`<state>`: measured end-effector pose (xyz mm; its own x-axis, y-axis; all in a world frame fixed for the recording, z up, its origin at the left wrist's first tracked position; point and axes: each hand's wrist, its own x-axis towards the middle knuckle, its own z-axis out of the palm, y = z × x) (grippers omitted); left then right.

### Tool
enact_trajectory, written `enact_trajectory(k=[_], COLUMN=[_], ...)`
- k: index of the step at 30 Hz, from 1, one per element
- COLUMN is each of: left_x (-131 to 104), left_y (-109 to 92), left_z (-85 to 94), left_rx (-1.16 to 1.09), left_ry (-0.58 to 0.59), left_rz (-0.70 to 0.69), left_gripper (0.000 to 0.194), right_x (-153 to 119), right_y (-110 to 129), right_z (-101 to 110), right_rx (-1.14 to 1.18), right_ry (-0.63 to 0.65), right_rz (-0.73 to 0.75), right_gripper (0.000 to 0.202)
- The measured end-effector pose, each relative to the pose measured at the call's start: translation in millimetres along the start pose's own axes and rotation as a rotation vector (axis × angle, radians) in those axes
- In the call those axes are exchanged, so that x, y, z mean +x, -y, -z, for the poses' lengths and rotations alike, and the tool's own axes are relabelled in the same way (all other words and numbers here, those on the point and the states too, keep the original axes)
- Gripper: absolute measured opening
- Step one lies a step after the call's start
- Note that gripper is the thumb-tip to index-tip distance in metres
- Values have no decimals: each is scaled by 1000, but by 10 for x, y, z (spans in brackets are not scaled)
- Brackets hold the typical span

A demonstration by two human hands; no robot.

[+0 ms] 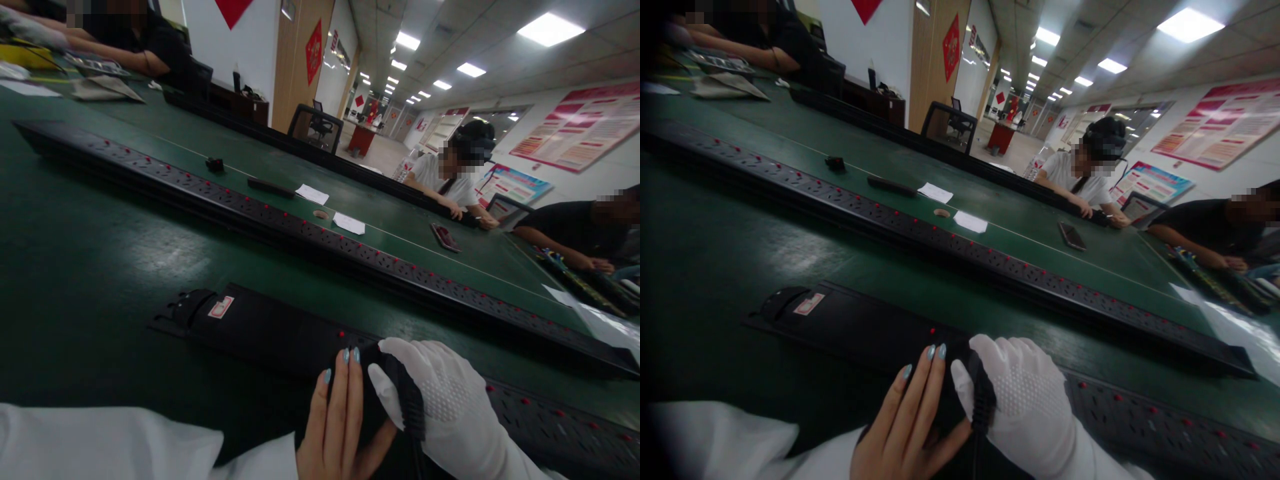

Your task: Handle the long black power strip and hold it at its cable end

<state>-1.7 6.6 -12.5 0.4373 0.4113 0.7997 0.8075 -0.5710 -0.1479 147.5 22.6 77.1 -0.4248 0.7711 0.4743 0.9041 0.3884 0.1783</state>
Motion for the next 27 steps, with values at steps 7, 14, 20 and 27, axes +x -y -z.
enact_trajectory(k=[7,14,20,27], left_x=[22,17,8,10], left_y=[7,-1,-15,-11], left_z=[-17,-8,-4,27], left_rx=[-18,-23,1,-7], left_ry=[-22,-29,-14,27], left_rz=[-26,-12,1,5], left_gripper=[51,49,50,53], right_x=[-3,-6,7,-9], right_y=[-15,-12,-8,-8], right_z=[10,10,18,14], right_rx=[7,4,8,8], right_ry=[9,-10,-8,-10], right_rz=[4,15,14,23], right_gripper=[26,26,27,26])
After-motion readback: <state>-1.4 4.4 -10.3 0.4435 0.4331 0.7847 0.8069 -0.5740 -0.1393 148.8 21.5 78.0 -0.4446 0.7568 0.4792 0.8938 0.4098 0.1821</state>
